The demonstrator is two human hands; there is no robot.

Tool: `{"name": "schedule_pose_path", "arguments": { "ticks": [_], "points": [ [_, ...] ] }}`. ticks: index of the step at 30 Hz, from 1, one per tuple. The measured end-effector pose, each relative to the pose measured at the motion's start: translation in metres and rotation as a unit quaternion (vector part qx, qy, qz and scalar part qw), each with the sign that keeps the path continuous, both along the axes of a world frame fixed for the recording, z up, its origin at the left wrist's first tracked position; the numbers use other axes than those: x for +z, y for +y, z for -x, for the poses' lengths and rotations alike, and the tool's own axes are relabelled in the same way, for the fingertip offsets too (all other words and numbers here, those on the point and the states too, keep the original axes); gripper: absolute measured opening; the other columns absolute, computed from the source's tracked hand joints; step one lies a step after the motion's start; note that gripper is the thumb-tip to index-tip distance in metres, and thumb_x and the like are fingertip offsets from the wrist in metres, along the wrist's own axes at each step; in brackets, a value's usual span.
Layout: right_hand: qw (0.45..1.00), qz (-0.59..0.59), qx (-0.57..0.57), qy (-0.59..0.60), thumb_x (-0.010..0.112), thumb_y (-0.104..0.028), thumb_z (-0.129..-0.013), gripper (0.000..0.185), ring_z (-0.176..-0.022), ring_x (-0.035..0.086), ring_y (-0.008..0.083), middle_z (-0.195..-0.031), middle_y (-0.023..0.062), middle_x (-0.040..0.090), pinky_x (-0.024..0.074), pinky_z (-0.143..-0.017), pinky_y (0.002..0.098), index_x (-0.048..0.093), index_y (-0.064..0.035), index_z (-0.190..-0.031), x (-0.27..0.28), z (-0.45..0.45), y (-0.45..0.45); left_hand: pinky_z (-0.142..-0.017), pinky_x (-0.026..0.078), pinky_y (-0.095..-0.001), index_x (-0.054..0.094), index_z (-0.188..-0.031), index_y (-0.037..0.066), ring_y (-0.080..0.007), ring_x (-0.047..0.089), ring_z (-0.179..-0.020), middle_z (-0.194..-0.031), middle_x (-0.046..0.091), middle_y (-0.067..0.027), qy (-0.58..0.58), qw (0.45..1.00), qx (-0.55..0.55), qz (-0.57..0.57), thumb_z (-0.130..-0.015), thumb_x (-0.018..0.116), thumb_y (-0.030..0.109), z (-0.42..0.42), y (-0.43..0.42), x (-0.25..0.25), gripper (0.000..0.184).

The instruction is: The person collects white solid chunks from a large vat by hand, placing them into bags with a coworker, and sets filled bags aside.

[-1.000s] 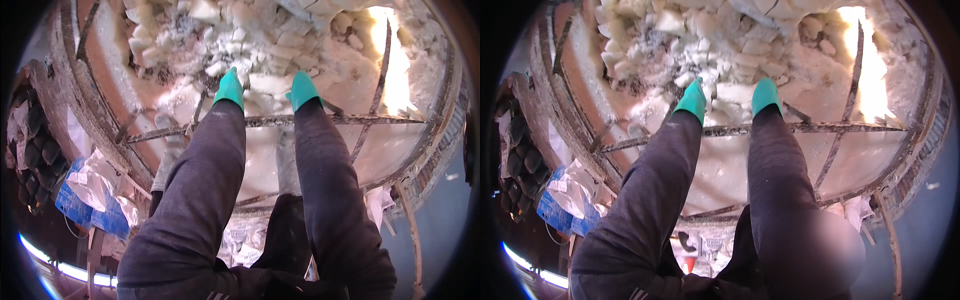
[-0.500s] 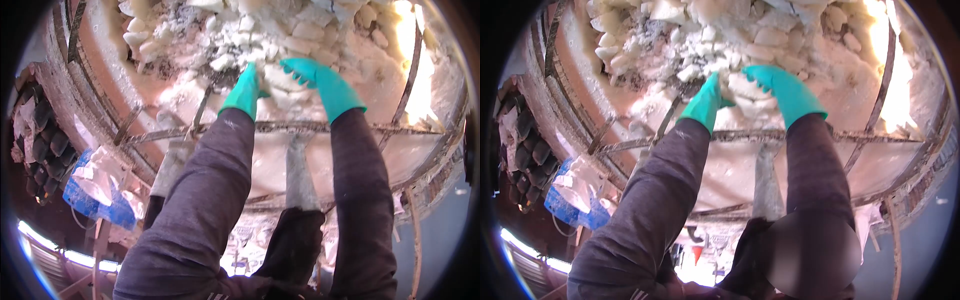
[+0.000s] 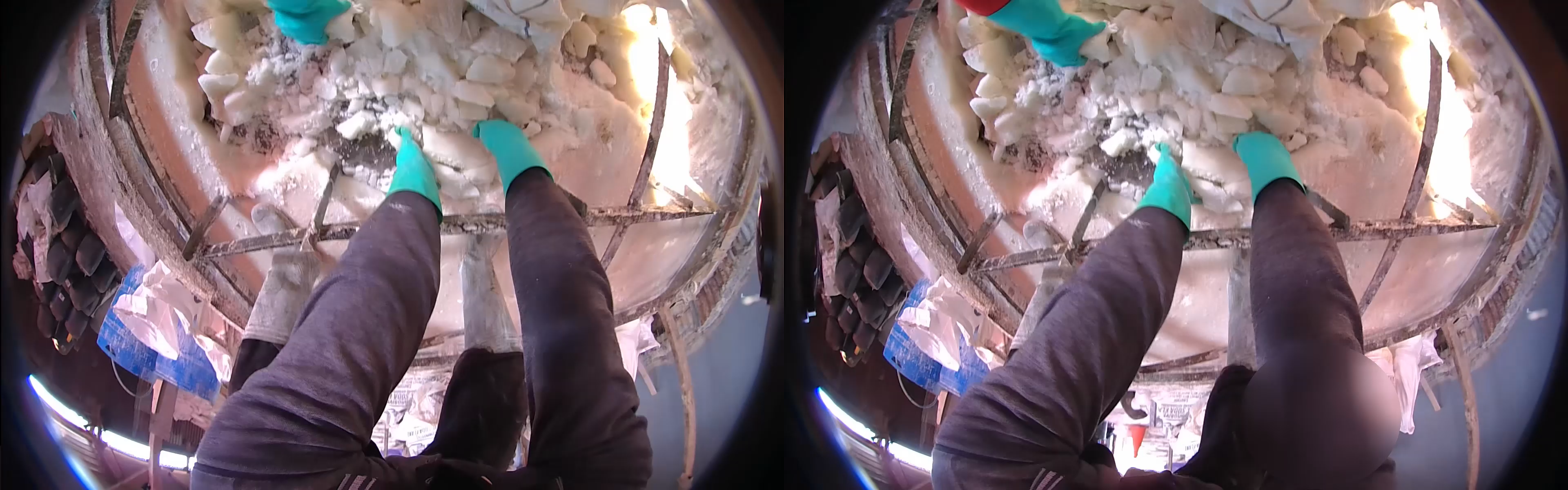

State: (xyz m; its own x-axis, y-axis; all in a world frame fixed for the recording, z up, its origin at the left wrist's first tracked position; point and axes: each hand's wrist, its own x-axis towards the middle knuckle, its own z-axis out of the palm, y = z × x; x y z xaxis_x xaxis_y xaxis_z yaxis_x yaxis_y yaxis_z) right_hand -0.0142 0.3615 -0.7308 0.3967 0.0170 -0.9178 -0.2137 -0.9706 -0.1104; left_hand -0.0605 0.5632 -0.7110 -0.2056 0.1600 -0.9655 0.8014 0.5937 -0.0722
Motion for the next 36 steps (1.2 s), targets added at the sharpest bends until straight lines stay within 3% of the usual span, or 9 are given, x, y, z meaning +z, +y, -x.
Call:
{"name": "schedule_pose_path", "arguments": {
  "ticks": [3, 7, 10, 13, 18, 21, 26, 31, 36],
  "points": [
    [0.998, 0.032, 0.05, -0.008, 0.051, -0.04, -0.088, 0.036, -0.101, 0.062, 0.0242, -0.113, 0.0102, 0.066, 0.0474, -0.09, 0.0369, 0.066, -0.02, -0.114, -0.017, 0.002, 0.003, -0.092, 0.045, -0.0486, 0.045, -0.137, 0.011, -0.0347, 0.054, -0.113, -0.127, 0.054, -0.0137, -0.028, 0.999, -0.015, -0.009, -0.09, 0.046, 0.062, -0.003, -0.004, -0.003, 0.069],
    [0.863, -0.143, -0.473, 0.107, 0.053, -0.057, -0.087, 0.051, -0.098, 0.062, 0.0253, -0.13, 0.0097, 0.056, 0.0496, -0.085, 0.0354, 0.063, -0.0213, -0.122, 0.031, 0.016, 0.047, -0.094, 0.043, -0.0462, 0.045, -0.137, 0.011, -0.033, 0.053, -0.114, -0.127, 0.054, -0.0127, -0.085, 0.993, -0.082, -0.008, -0.091, 0.045, 0.06, -0.031, 0.02, -0.01, 0.067],
    [0.827, -0.034, -0.52, 0.212, 0.058, -0.061, -0.083, 0.054, -0.094, 0.063, 0.0239, -0.135, 0.0079, 0.05, 0.0498, -0.083, 0.0351, 0.063, -0.0237, -0.123, 0.087, -0.012, 0.116, -0.096, 0.043, -0.0444, 0.045, -0.137, 0.011, -0.0317, 0.052, -0.115, -0.127, 0.054, -0.0119, -0.131, 0.984, -0.123, 0.007, -0.092, 0.045, 0.06, -0.052, 0.057, 0.005, 0.066],
    [0.73, -0.226, -0.615, 0.195, 0.064, -0.049, -0.082, 0.055, -0.086, 0.059, 0.0208, -0.114, 0.011, 0.061, 0.0487, -0.079, 0.0395, 0.061, -0.0166, -0.126, 0.115, -0.013, 0.109, -0.099, 0.04, -0.0432, 0.044, -0.139, 0.011, -0.03, 0.05, -0.118, -0.129, 0.053, -0.0117, -0.144, 0.987, -0.016, 0.066, -0.093, 0.044, 0.059, -0.041, 0.091, -0.02, 0.066],
    [0.826, -0.123, -0.541, 0.102, 0.057, -0.042, -0.09, 0.049, -0.104, 0.052, 0.0157, -0.113, 0.003, 0.061, 0.0384, -0.092, 0.0313, 0.058, -0.0117, -0.128, 0.036, 0.003, 0.096, -0.105, 0.029, -0.0497, 0.038, -0.143, 0.012, -0.0314, 0.041, -0.127, -0.137, 0.046, -0.0127, -0.094, 0.985, 0.062, 0.129, -0.093, 0.041, 0.061, -0.034, 0.104, -0.022, 0.07],
    [0.796, -0.274, -0.538, 0.036, 0.049, -0.035, -0.096, 0.043, -0.109, 0.051, 0.0168, -0.119, 0.0037, 0.06, 0.0369, -0.097, 0.0359, 0.056, -0.0105, -0.13, -0.001, 0.025, 0.094, -0.106, 0.024, -0.0562, 0.035, -0.145, 0.012, -0.0345, 0.037, -0.13, -0.141, 0.043, -0.0131, -0.045, 0.985, 0.031, 0.162, -0.092, 0.041, 0.063, -0.051, 0.099, 0.007, 0.073],
    [0.708, -0.257, -0.641, 0.148, 0.046, -0.039, -0.097, 0.045, -0.116, 0.048, 0.0169, -0.127, 0.0068, 0.055, 0.0371, -0.1, 0.0336, 0.053, -0.0108, -0.132, 0.09, -0.014, 0.127, -0.107, 0.015, -0.067, 0.03, -0.148, 0.013, -0.0397, 0.03, -0.135, -0.147, 0.038, -0.0139, 0.05, 0.982, -0.011, 0.184, -0.091, 0.04, 0.066, -0.068, 0.086, 0.05, 0.079],
    [0.637, -0.358, -0.672, 0.12, 0.044, -0.04, -0.098, 0.053, -0.125, 0.043, 0.0179, -0.139, 0.0095, 0.047, 0.0317, -0.106, 0.0309, 0.044, -0.007, -0.139, 0.069, 0.0, 0.143, -0.101, 0.014, -0.0738, 0.027, -0.149, 0.015, -0.0457, 0.025, -0.135, -0.152, 0.027, -0.0129, -0.046, 0.962, 0.041, 0.267, -0.089, 0.041, 0.068, -0.054, 0.089, 0.027, 0.081],
    [0.683, -0.392, -0.616, 0.027, 0.044, -0.04, -0.098, 0.055, -0.131, 0.038, 0.0213, -0.145, 0.0069, 0.042, 0.0267, -0.111, 0.0379, 0.041, -0.0069, -0.142, 0.001, 0.037, 0.107, -0.095, 0.012, -0.0806, 0.025, -0.15, 0.018, -0.0517, 0.02, -0.136, -0.157, 0.016, -0.012, -0.082, 0.948, 0.067, 0.301, -0.087, 0.042, 0.07, -0.043, 0.079, 0.022, 0.083]
  ]
}}
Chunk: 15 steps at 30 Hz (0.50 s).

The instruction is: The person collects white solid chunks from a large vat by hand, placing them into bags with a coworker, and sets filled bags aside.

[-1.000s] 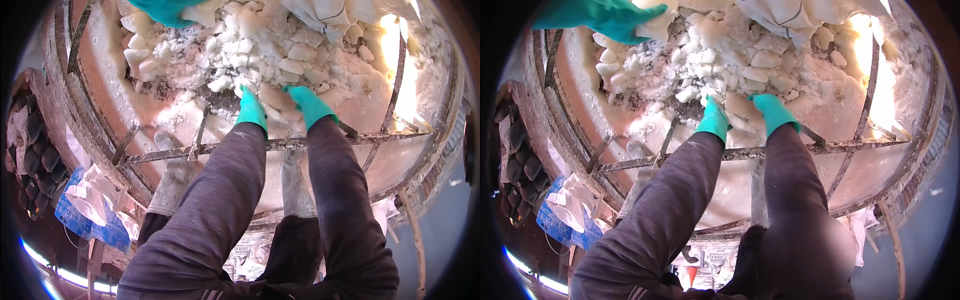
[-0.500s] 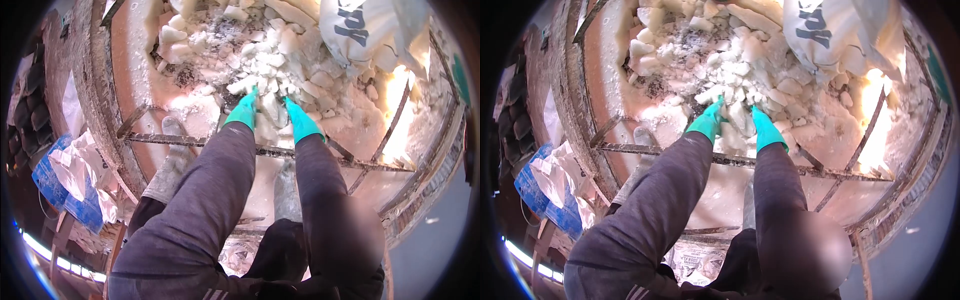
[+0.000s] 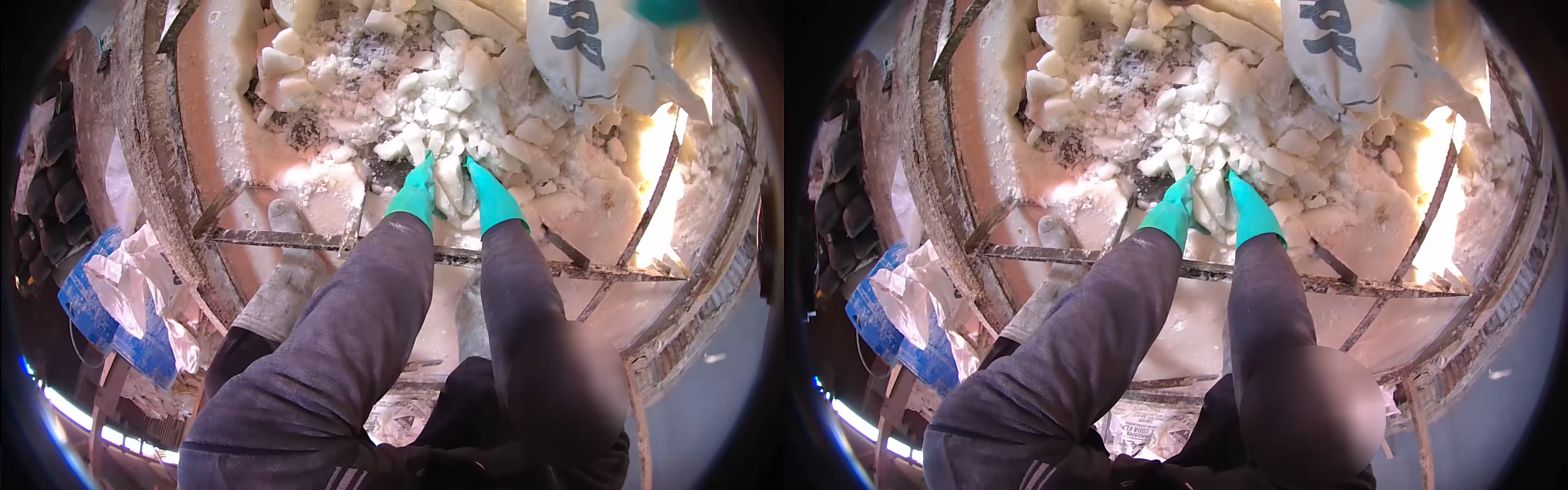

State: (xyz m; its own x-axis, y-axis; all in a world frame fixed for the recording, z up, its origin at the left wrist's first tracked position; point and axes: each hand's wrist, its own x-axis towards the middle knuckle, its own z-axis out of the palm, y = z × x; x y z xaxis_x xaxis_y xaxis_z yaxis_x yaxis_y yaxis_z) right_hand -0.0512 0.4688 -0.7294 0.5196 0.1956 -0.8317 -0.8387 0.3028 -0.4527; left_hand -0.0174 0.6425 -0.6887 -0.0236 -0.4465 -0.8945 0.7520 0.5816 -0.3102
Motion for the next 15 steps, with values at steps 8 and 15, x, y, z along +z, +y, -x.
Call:
{"name": "schedule_pose_path", "arguments": {
  "ticks": [8, 15],
  "points": [
    [0.964, -0.11, -0.037, 0.238, 0.051, -0.05, -0.092, 0.055, -0.121, 0.047, 0.0238, -0.13, 0.0041, 0.055, 0.041, -0.098, 0.0386, 0.053, -0.0088, -0.128, 0.029, -0.047, 0.037, -0.088, 0.032, -0.0752, 0.049, -0.133, 0.01, -0.0452, 0.047, -0.117, -0.134, 0.049, -0.0196, -0.014, 0.964, -0.118, -0.236, -0.087, 0.058, 0.059, -0.027, -0.011, 0.048, 0.068],
    [0.912, -0.302, -0.206, 0.185, 0.051, -0.056, -0.091, 0.068, -0.125, 0.044, 0.0168, -0.143, 0.0041, 0.043, 0.0357, -0.103, 0.0332, 0.04, -0.0145, -0.143, 0.175, -0.031, 0.062, -0.097, 0.04, -0.0497, 0.066, -0.111, 0.01, -0.0455, 0.056, -0.105, -0.123, 0.056, -0.029, -0.36, 0.723, -0.398, -0.436, -0.089, 0.058, 0.046, -0.058, -0.06, 0.189, 0.043]
  ]
}}
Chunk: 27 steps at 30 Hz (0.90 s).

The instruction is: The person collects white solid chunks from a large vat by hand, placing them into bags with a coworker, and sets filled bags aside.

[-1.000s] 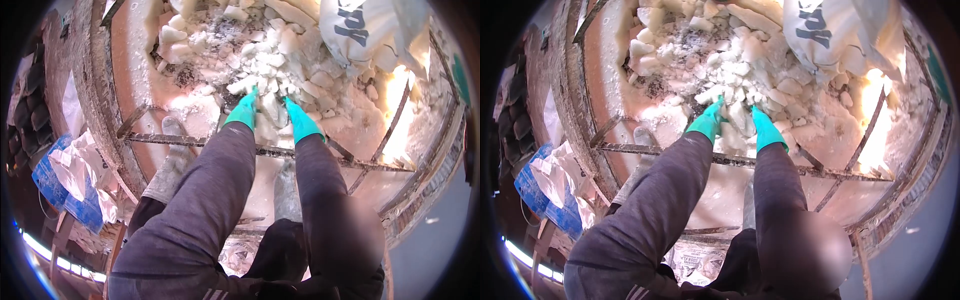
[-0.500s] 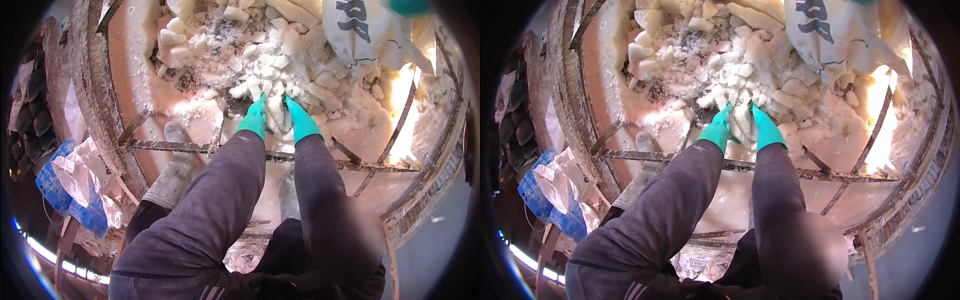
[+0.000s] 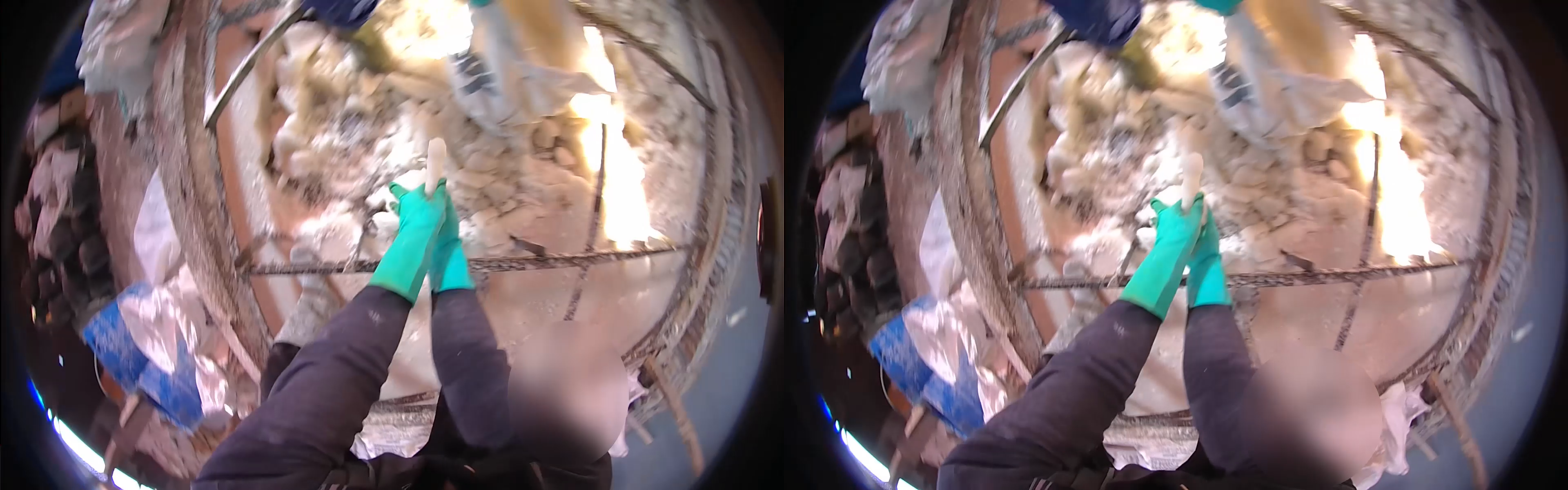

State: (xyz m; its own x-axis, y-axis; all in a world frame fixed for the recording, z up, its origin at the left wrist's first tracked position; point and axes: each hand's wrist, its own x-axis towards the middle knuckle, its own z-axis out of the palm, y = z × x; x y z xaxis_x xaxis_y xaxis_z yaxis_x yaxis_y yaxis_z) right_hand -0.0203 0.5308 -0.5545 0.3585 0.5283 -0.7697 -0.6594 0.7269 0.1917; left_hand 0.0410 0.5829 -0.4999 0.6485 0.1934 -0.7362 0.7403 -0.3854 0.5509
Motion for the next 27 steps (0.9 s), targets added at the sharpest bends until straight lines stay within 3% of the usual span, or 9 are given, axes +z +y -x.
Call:
{"name": "schedule_pose_path", "arguments": {
  "ticks": [4, 7, 11, 14, 18, 21, 23, 25, 27],
  "points": [
    [0.988, 0.124, -0.054, -0.068, 0.051, -0.055, -0.091, 0.067, -0.125, 0.043, 0.0167, -0.143, 0.0039, 0.042, 0.0356, -0.103, 0.0332, 0.039, -0.0144, -0.144, 0.119, -0.025, -0.048, -0.102, 0.037, -0.0496, 0.069, -0.105, 0.008, -0.0515, 0.053, -0.106, -0.112, 0.057, -0.0349, -0.23, 0.969, -0.092, -0.003, -0.087, 0.062, 0.039, -0.029, -0.057, 0.142, 0.036],
    [0.954, 0.25, -0.081, -0.144, 0.051, -0.054, -0.092, 0.067, -0.125, 0.043, 0.0166, -0.144, 0.0037, 0.042, 0.0355, -0.103, 0.0331, 0.039, -0.0144, -0.144, 0.208, -0.076, -0.108, -0.102, 0.035, -0.0548, 0.069, -0.107, 0.012, -0.0529, 0.045, -0.117, -0.121, 0.05, -0.0375, -0.225, 0.934, -0.146, 0.235, -0.087, 0.063, 0.039, -0.073, -0.103, 0.222, 0.034],
    [0.9, 0.358, -0.106, -0.225, 0.051, -0.053, -0.092, 0.066, -0.126, 0.043, 0.0165, -0.144, 0.0035, 0.041, 0.0354, -0.103, 0.0331, 0.038, -0.0143, -0.145, 0.273, -0.165, -0.175, -0.104, 0.033, -0.0567, 0.069, -0.11, 0.018, -0.0491, 0.038, -0.126, -0.132, 0.043, -0.035, -0.391, 0.883, -0.229, 0.124, -0.084, 0.064, 0.041, -0.133, -0.17, 0.291, 0.034],
    [0.874, 0.391, -0.121, -0.261, 0.051, -0.052, -0.093, 0.066, -0.126, 0.042, 0.0164, -0.145, 0.0033, 0.04, 0.0353, -0.103, 0.033, 0.037, -0.0143, -0.145, 0.269, -0.229, -0.201, -0.102, 0.038, -0.0478, 0.065, -0.117, 0.017, -0.0406, 0.048, -0.119, -0.131, 0.046, -0.0321, -0.389, 0.867, -0.303, 0.075, -0.085, 0.066, 0.036, -0.185, -0.19, 0.309, 0.037],
    [0.861, 0.402, -0.124, -0.284, 0.051, -0.051, -0.093, 0.065, -0.126, 0.042, 0.0163, -0.145, 0.0031, 0.039, 0.0351, -0.103, 0.033, 0.037, -0.0142, -0.145, 0.22, -0.299, -0.198, -0.081, 0.05, -0.0307, 0.058, -0.123, 0.008, -0.0152, 0.061, -0.091, -0.1, 0.067, -0.0067, -0.303, 0.829, -0.333, 0.33, -0.087, 0.068, 0.033, -0.263, -0.173, 0.289, 0.045],
    [0.865, 0.399, -0.104, -0.286, 0.051, -0.05, -0.094, 0.065, -0.127, 0.042, 0.0162, -0.146, 0.0029, 0.038, 0.0351, -0.103, 0.0329, 0.036, -0.0142, -0.146, 0.184, -0.318, -0.175, -0.082, 0.051, -0.0348, 0.054, -0.125, 0.0, -0.025, 0.065, -0.089, -0.112, 0.063, -0.0141, -0.176, 0.885, -0.22, 0.37, -0.084, 0.071, 0.027, -0.29, -0.138, 0.236, 0.052],
    [0.868, 0.388, -0.095, -0.295, 0.051, -0.049, -0.094, 0.064, -0.127, 0.042, 0.0162, -0.146, 0.0028, 0.038, 0.035, -0.103, 0.0329, 0.036, -0.0142, -0.146, 0.175, -0.293, -0.165, -0.091, 0.049, -0.0375, 0.051, -0.128, -0.001, -0.0308, 0.063, -0.102, -0.125, 0.057, -0.0187, -0.309, 0.913, -0.259, -0.057, -0.085, 0.071, 0.024, -0.249, -0.123, 0.268, 0.054],
    [0.873, 0.366, -0.097, -0.309, 0.051, -0.048, -0.094, 0.064, -0.127, 0.041, 0.0161, -0.146, 0.0027, 0.037, 0.0349, -0.103, 0.0328, 0.035, -0.0141, -0.146, 0.169, -0.235, -0.165, -0.1, 0.043, -0.0386, 0.05, -0.131, 0.001, -0.0327, 0.054, -0.119, -0.135, 0.05, -0.0207, -0.595, 0.757, -0.257, -0.087, -0.085, 0.07, 0.023, -0.174, -0.091, 0.266, 0.054],
    [0.895, 0.316, -0.137, -0.282, 0.049, -0.037, -0.098, 0.058, -0.127, 0.042, 0.0175, -0.146, 0.0024, 0.038, 0.0349, -0.104, 0.032, 0.031, -0.0148, -0.148, 0.191, -0.15, -0.18, -0.105, 0.038, -0.0431, 0.051, -0.133, 0.009, -0.0378, 0.044, -0.128, -0.137, 0.047, -0.0216, -0.484, 0.84, -0.242, 0.033, -0.086, 0.069, 0.021, -0.083, -0.06, 0.288, 0.052]
  ]
}}
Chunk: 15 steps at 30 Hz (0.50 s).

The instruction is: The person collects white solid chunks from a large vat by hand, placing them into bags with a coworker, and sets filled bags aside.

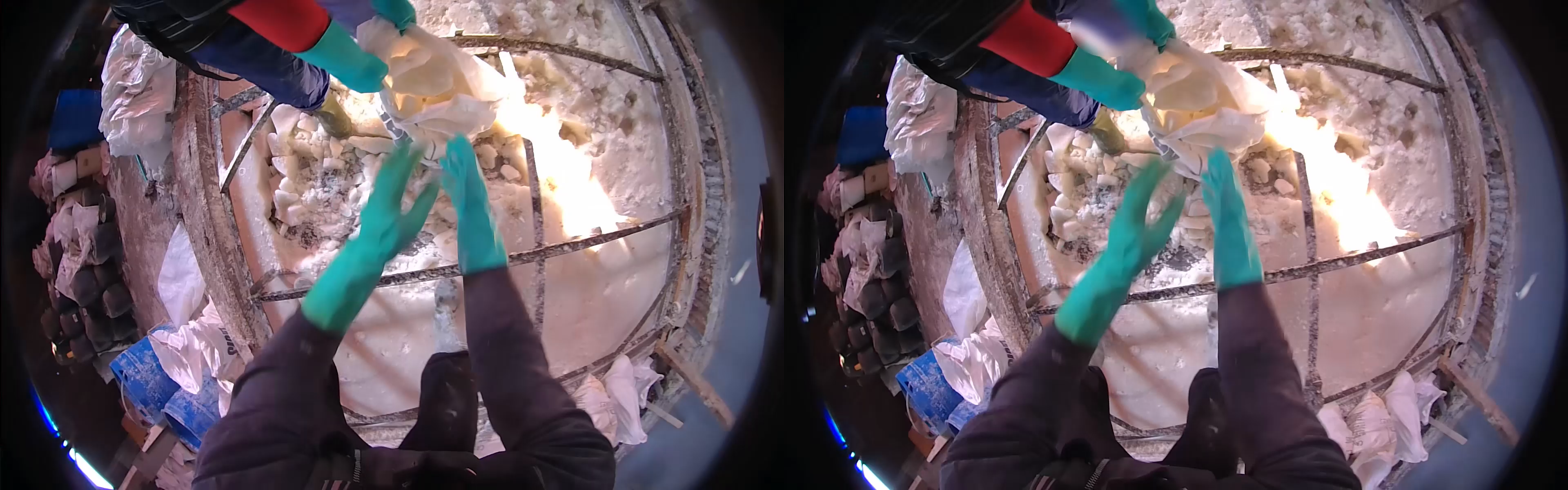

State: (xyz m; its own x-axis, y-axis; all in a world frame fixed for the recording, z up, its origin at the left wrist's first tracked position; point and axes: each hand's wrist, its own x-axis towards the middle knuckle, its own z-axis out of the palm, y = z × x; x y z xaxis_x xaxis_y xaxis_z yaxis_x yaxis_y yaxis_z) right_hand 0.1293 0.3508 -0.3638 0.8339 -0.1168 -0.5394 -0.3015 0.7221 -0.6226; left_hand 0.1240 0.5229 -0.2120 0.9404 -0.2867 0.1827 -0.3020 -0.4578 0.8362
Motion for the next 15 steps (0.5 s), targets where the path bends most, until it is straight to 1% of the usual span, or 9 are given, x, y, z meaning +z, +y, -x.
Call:
{"name": "schedule_pose_path", "arguments": {
  "ticks": [1, 2, 4, 6, 8, 10, 11, 12, 15],
  "points": [
    [0.999, 0.024, 0.026, -0.029, 0.041, -0.046, -0.099, 0.057, -0.139, 0.031, 0.0218, -0.154, 0.0043, 0.027, 0.0264, -0.111, 0.0437, 0.026, -0.0262, -0.15, -0.015, 0.051, -0.015, -0.105, 0.037, -0.0429, 0.052, -0.132, 0.009, -0.0368, 0.045, -0.128, -0.136, 0.049, -0.0203, 0.118, 0.993, -0.007, -0.009, -0.086, 0.068, 0.021, 0.043, 0.016, 0.001, 0.05],
    [0.996, -0.001, -0.003, 0.087, 0.043, -0.04, -0.1, 0.054, -0.126, 0.045, 0.0182, -0.145, 0.001, 0.04, 0.0385, -0.1, 0.0357, 0.028, -0.0273, -0.149, 0.017, 0.1, -0.028, -0.103, 0.039, -0.0428, 0.053, -0.131, 0.007, -0.0363, 0.048, -0.124, -0.132, 0.052, -0.0197, 0.187, 0.982, -0.016, -0.033, -0.087, 0.067, 0.022, 0.094, 0.035, -0.021, 0.049],
    [0.989, -0.073, -0.096, 0.081, 0.044, -0.03, -0.101, 0.027, -0.083, 0.05, 0.0074, -0.092, -0.004, 0.054, 0.0445, -0.068, 0.0209, 0.054, -0.0186, -0.124, -0.052, 0.242, -0.07, -0.099, 0.042, -0.0431, 0.057, -0.123, 0.004, -0.0363, 0.053, -0.117, -0.123, 0.058, -0.0205, 0.212, 0.968, -0.066, -0.12, -0.087, 0.066, 0.023, 0.179, 0.077, -0.034, 0.042],
    [0.958, 0.172, 0.072, 0.217, 0.047, -0.031, -0.098, 0.025, -0.078, 0.053, 0.0131, -0.085, -0.0006, 0.056, 0.0453, -0.068, 0.0277, 0.058, -0.0162, -0.115, -0.015, 0.396, -0.113, -0.096, 0.045, -0.0425, 0.058, -0.12, 0.002, -0.037, 0.056, -0.111, -0.116, 0.061, -0.021, 0.232, 0.948, -0.141, -0.168, -0.086, 0.065, 0.026, 0.237, 0.114, -0.028, 0.042],
    [0.708, 0.514, 0.418, 0.245, 0.049, -0.032, -0.095, 0.024, -0.074, 0.056, 0.0188, -0.078, 0.0029, 0.058, 0.0461, -0.068, 0.0345, 0.062, -0.0139, -0.106, 0.035, 0.563, -0.161, -0.094, 0.046, -0.0423, 0.059, -0.119, 0.0, -0.038, 0.058, -0.106, -0.112, 0.062, -0.0219, 0.309, 0.911, -0.174, -0.213, -0.086, 0.063, 0.029, 0.265, 0.129, -0.008, 0.044],
    [0.702, 0.449, 0.452, 0.32, 0.052, -0.033, -0.092, 0.026, -0.07, 0.059, 0.0244, -0.071, 0.0063, 0.061, 0.047, -0.067, 0.0413, 0.065, -0.0115, -0.098, 0.095, 0.682, -0.2, -0.092, 0.047, -0.0425, 0.06, -0.117, -0.001, -0.0387, 0.06, -0.103, -0.109, 0.063, -0.0228, 0.389, 0.876, -0.141, -0.249, -0.086, 0.061, 0.032, 0.281, 0.131, 0.025, 0.046],
    [0.813, 0.189, 0.351, 0.424, 0.053, -0.033, -0.092, 0.021, -0.064, 0.055, 0.0203, -0.065, 0.003, 0.054, 0.0437, -0.06, 0.0368, 0.059, -0.0141, -0.087, 0.151, 0.679, -0.206, -0.091, 0.047, -0.0428, 0.06, -0.116, -0.001, -0.0389, 0.06, -0.102, -0.109, 0.064, -0.0231, 0.363, 0.886, -0.127, -0.258, -0.086, 0.06, 0.033, 0.291, 0.129, 0.03, 0.046],
    [0.809, -0.034, 0.204, 0.55, 0.054, -0.034, -0.091, 0.023, -0.057, 0.05, 0.0161, -0.06, -0.0004, 0.047, 0.0405, -0.052, 0.0324, 0.052, -0.0167, -0.076, 0.196, 0.69, -0.217, -0.091, 0.047, -0.043, 0.061, -0.115, -0.001, -0.0391, 0.061, -0.101, -0.108, 0.064, -0.0234, 0.332, 0.897, -0.115, -0.267, -0.086, 0.06, 0.034, 0.296, 0.127, 0.025, 0.046],
    [0.794, 0.105, 0.176, 0.573, 0.051, -0.047, -0.09, 0.031, -0.065, 0.054, 0.0201, -0.069, 0.0016, 0.054, 0.0412, -0.056, 0.0422, 0.055, -0.0173, -0.085, 0.251, 0.659, -0.239, -0.089, 0.048, -0.0431, 0.062, -0.112, -0.002, -0.0388, 0.062, -0.099, -0.106, 0.064, -0.024, 0.287, 0.926, -0.06, -0.239, -0.086, 0.059, 0.036, 0.295, 0.1, 0.039, 0.046]
  ]
}}
